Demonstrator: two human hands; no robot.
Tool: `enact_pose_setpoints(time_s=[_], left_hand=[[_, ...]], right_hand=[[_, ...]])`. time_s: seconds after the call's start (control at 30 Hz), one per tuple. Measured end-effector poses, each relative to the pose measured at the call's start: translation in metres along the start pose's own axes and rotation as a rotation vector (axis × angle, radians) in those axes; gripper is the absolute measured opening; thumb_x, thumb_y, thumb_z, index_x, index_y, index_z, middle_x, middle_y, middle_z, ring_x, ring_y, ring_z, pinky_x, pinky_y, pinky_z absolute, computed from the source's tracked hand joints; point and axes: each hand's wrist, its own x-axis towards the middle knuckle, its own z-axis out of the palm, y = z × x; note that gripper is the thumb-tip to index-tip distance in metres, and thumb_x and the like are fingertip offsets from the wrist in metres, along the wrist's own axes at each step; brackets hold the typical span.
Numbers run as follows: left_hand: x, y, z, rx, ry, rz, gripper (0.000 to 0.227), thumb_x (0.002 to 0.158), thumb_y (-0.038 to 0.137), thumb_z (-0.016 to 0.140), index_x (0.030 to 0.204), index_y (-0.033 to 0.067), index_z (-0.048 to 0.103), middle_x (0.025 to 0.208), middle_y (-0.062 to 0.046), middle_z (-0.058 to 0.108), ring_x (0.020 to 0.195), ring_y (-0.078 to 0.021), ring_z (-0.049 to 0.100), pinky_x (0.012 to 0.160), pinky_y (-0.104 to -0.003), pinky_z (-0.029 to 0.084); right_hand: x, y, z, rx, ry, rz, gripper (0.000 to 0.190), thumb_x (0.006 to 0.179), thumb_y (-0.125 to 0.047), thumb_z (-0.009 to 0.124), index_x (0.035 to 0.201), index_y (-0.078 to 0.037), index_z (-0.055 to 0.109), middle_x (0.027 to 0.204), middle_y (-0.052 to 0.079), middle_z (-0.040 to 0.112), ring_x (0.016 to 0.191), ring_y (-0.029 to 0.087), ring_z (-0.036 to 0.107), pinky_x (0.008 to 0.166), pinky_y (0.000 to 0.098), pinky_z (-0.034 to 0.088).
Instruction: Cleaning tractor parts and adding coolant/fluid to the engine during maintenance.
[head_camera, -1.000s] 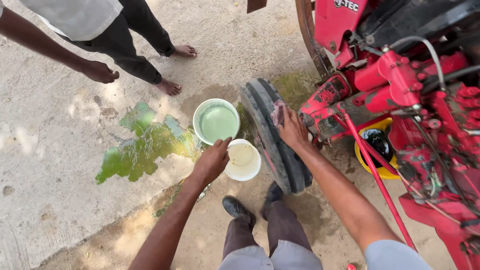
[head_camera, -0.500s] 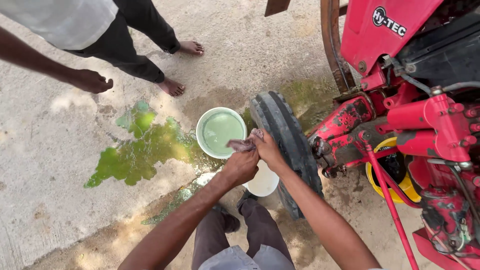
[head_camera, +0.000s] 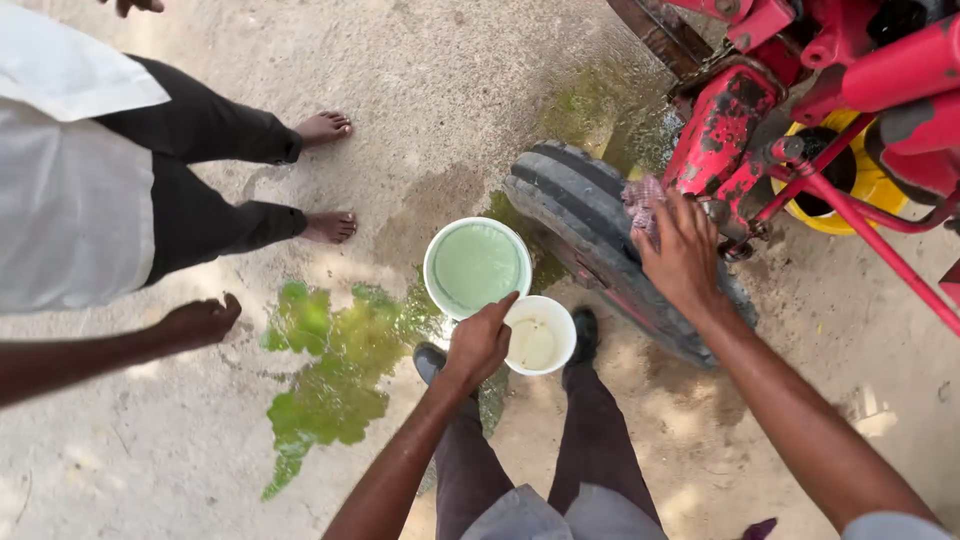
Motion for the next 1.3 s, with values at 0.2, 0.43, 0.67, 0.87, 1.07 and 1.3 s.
enact_pose_setpoints(time_s=[0.2, 0.43, 0.67, 0.87, 1.07, 1.3], left_hand=[[0.097, -0.164, 0.040, -0.141, -0.020, -0.383, 0.049, 0.095, 0.018, 0.047, 0.142, 0.0140, 0.059, 0.109, -0.020, 0.076, 0.091, -0.0355, 0.077, 0.096, -0.046, 0.056], [0.203, -0.323, 0.121, -0.139, -0.002, -0.582, 0.045, 0.095, 0.031, 0.056, 0.133, 0.0105, 0.068, 0.124, -0.022, 0.071, 0.113, -0.0366, 0.068, 0.104, -0.049, 0.050], [0.201, -0.340, 0.169, -0.120, -0.050, -0.545, 0.067, 0.097, 0.051, 0.059, 0.141, 0.0017, 0.054, 0.124, -0.025, 0.064, 0.115, -0.0401, 0.065, 0.101, -0.051, 0.049], [0.195, -0.355, 0.208, -0.108, 0.043, -0.461, 0.066, 0.093, 0.037, 0.066, 0.146, 0.0019, 0.046, 0.135, -0.025, 0.056, 0.121, -0.0441, 0.059, 0.101, -0.052, 0.048], [0.197, -0.372, 0.225, -0.137, 0.071, -0.419, 0.050, 0.100, 0.032, 0.058, 0.137, -0.0003, 0.055, 0.128, -0.028, 0.064, 0.117, -0.0458, 0.061, 0.101, -0.053, 0.048], [0.194, -0.340, 0.197, -0.078, -0.001, -0.478, 0.048, 0.102, 0.042, 0.049, 0.130, 0.0062, 0.063, 0.120, -0.023, 0.070, 0.114, -0.0432, 0.064, 0.098, -0.053, 0.049]], right_hand=[[0.017, -0.168, 0.036, 0.620, -1.029, 0.252, 0.081, 0.083, -0.048, 0.074, 0.154, -0.024, 0.042, 0.106, 0.013, 0.069, 0.087, 0.028, 0.072, 0.072, 0.0470, 0.059], [-0.044, -0.169, 0.346, 0.704, -1.113, 0.346, 0.066, 0.076, -0.055, 0.085, 0.116, -0.006, 0.067, 0.083, 0.016, 0.073, 0.080, 0.025, 0.074, 0.074, 0.0450, 0.057], [-0.052, -0.154, 0.454, 1.083, -1.076, 0.930, 0.071, 0.076, -0.046, 0.087, 0.123, 0.000, 0.061, 0.061, 0.003, 0.056, 0.047, 0.014, 0.054, 0.040, 0.0329, 0.044], [-0.048, -0.157, 0.471, 1.018, -0.929, 1.021, 0.074, 0.078, -0.040, 0.088, 0.128, 0.006, 0.059, 0.060, 0.003, 0.060, 0.043, 0.012, 0.055, 0.038, 0.0303, 0.047], [-0.065, -0.164, 0.491, 0.729, -0.855, 0.933, 0.075, 0.081, -0.052, 0.084, 0.130, -0.002, 0.059, 0.091, 0.017, 0.072, 0.074, 0.027, 0.068, 0.065, 0.0410, 0.054], [-0.084, -0.185, 0.478, 0.593, -0.864, 0.894, 0.060, 0.091, -0.046, 0.075, 0.131, -0.006, 0.054, 0.113, 0.028, 0.070, 0.106, 0.043, 0.068, 0.089, 0.0511, 0.055]])
